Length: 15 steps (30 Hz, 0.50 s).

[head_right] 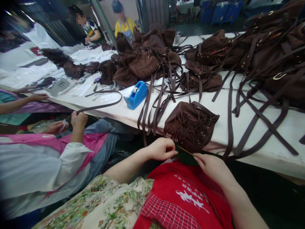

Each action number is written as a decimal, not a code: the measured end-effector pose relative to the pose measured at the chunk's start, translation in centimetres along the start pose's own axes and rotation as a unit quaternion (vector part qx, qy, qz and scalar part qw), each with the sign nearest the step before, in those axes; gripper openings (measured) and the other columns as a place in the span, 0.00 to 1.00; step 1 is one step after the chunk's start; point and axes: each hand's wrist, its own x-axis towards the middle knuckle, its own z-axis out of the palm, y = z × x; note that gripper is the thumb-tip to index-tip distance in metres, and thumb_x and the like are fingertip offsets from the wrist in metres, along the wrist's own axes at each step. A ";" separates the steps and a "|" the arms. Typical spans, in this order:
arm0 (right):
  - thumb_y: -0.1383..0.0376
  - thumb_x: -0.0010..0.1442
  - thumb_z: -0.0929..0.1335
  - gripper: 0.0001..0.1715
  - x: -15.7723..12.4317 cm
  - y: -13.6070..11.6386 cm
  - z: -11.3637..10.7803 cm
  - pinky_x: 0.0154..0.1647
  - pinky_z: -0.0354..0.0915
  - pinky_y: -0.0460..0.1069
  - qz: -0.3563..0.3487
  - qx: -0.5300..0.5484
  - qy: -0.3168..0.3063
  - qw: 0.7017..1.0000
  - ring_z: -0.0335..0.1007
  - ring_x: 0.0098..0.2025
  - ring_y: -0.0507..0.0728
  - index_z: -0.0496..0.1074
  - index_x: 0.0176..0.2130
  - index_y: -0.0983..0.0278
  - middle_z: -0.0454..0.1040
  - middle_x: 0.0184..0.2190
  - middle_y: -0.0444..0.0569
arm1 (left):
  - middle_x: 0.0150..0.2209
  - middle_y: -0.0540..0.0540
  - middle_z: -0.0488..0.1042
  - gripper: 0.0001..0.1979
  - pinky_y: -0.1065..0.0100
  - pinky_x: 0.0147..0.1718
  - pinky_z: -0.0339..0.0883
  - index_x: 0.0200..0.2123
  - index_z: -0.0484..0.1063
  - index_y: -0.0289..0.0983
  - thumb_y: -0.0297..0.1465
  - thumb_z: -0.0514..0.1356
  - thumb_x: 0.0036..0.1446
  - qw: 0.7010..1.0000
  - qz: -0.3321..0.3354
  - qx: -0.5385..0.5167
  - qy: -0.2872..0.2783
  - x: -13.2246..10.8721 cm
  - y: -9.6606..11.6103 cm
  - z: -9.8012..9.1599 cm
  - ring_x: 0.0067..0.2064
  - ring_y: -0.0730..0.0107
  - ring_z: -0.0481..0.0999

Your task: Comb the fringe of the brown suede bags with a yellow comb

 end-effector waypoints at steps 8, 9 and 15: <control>0.56 0.65 0.60 0.22 -1.0 0.3 2.2 0.48 0.67 0.53 0.018 0.050 -0.074 0.996 0.77 0.44 0.62 0.78 0.49 0.56 0.81 0.43 0.50 | 0.62 0.31 0.57 0.52 0.52 0.64 0.53 0.63 0.50 0.32 0.53 0.66 0.43 0.928 -0.227 0.056 0.289 6.7 -3.3 -1.6 0.66 0.47 0.55; 0.56 0.65 0.59 0.22 -1.1 0.2 2.1 0.48 0.67 0.52 0.016 0.046 -0.075 0.996 0.77 0.45 0.62 0.78 0.49 0.55 0.81 0.44 0.49 | 0.64 0.30 0.55 0.56 0.51 0.64 0.51 0.64 0.46 0.31 0.56 0.66 0.41 0.932 -0.230 0.059 0.275 7.8 -3.5 -1.0 0.66 0.46 0.53; 0.60 0.65 0.59 0.21 -2.5 -0.1 2.8 0.43 0.68 0.52 0.026 -0.038 -0.070 0.996 0.78 0.40 0.62 0.78 0.48 0.55 0.81 0.39 0.51 | 0.62 0.31 0.58 0.55 0.54 0.64 0.51 0.64 0.48 0.30 0.52 0.67 0.41 0.936 -0.238 0.089 0.244 12.0 -4.7 1.6 0.65 0.47 0.56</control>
